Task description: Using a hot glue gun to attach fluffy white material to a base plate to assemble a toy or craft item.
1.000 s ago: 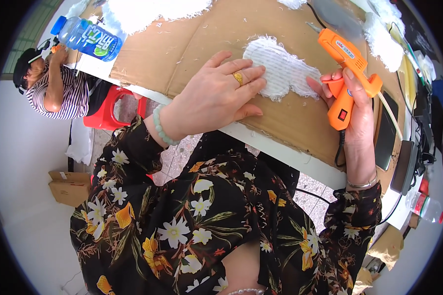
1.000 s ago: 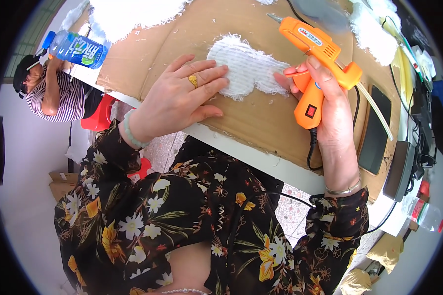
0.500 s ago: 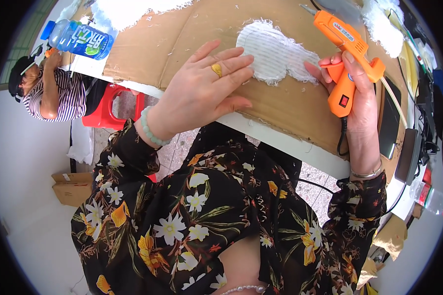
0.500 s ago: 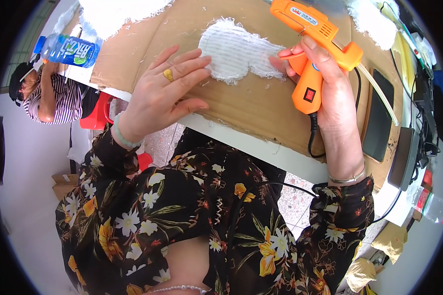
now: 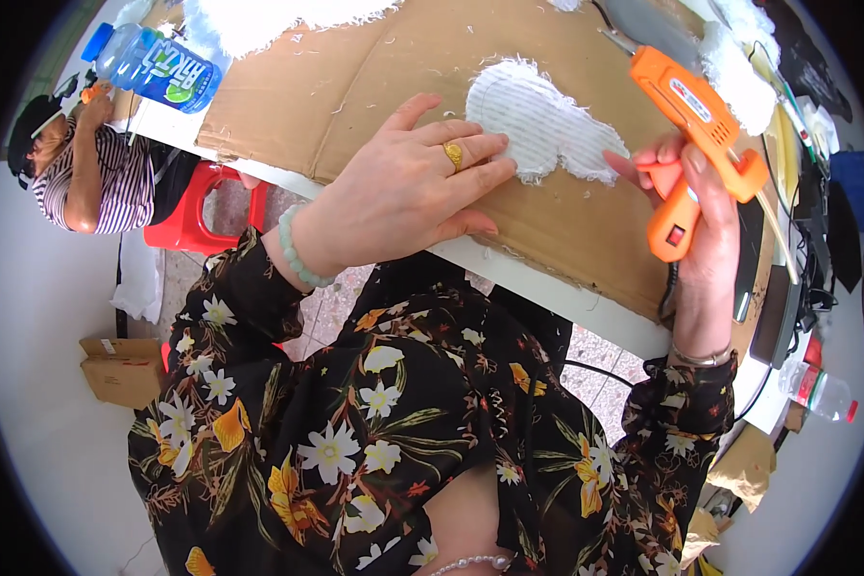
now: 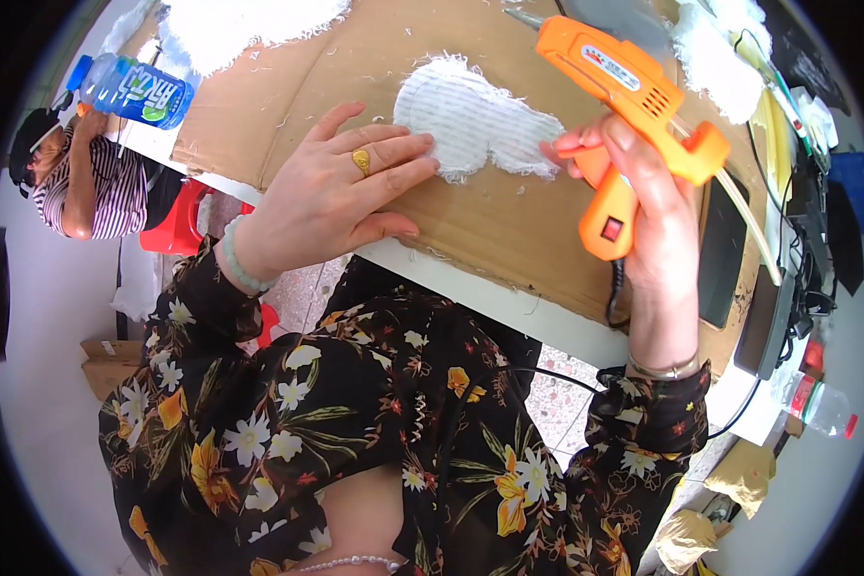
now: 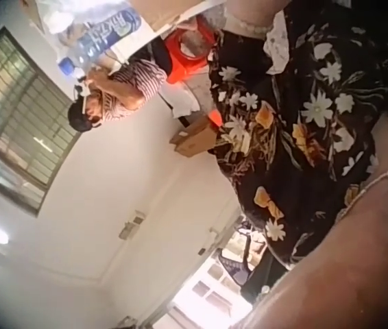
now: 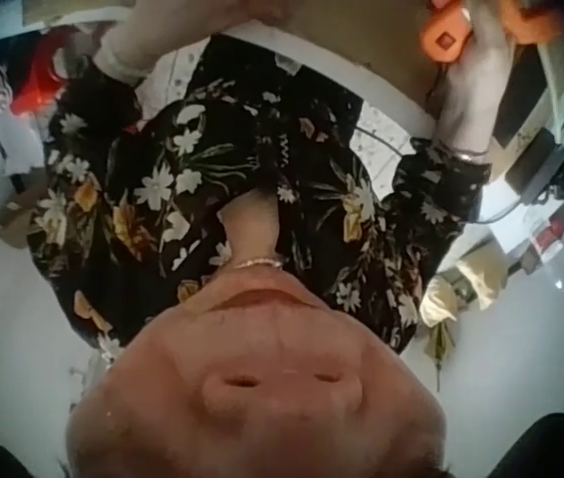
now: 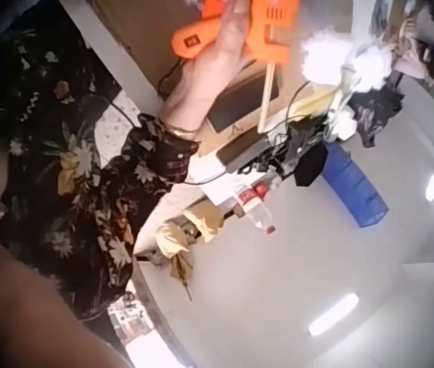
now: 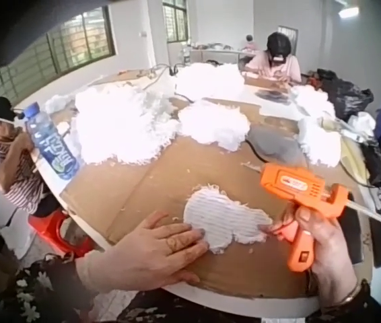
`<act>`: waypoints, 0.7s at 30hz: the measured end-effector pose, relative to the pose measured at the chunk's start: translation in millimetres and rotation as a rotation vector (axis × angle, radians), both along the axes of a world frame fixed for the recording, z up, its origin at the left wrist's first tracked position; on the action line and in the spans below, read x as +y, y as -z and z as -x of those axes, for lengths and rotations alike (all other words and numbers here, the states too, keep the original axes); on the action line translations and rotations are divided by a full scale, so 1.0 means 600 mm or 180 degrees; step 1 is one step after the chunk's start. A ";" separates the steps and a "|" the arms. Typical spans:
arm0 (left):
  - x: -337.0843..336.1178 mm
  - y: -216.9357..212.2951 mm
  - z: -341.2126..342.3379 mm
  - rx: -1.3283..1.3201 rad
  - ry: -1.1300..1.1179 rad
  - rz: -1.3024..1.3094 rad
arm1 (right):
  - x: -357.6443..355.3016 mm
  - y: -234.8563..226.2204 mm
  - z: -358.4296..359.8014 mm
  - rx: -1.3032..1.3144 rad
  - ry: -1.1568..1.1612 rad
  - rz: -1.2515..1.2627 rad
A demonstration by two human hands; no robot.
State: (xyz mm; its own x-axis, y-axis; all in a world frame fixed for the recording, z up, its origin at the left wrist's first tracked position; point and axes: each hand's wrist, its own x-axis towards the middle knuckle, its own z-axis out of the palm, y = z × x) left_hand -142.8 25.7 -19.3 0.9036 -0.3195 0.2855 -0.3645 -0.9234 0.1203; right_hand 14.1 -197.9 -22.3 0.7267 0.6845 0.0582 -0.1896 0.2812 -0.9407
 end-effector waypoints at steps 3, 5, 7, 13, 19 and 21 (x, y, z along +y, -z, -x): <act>0.002 0.000 -0.002 -0.0177 0.0100 0.0042 | -0.014 -0.032 0.012 -0.0660 0.0163 0.0499; -0.001 -0.003 -0.004 -0.0268 0.0150 0.0133 | -0.023 -0.051 0.013 -0.0905 0.0027 0.0897; -0.001 -0.003 -0.009 -0.0269 0.0200 0.0167 | -0.028 -0.062 0.019 -0.1100 -0.0072 0.1370; -0.007 0.005 -0.025 -0.0145 0.0398 0.0016 | -0.056 -0.073 0.013 -0.1492 -0.0288 0.2305; -0.008 0.009 -0.030 -0.0056 0.0467 -0.0096 | -0.068 -0.058 0.003 -0.1478 -0.0253 0.2573; -0.009 0.010 -0.031 -0.0045 0.0459 -0.0126 | -0.059 -0.055 0.003 -0.1476 -0.0234 0.2607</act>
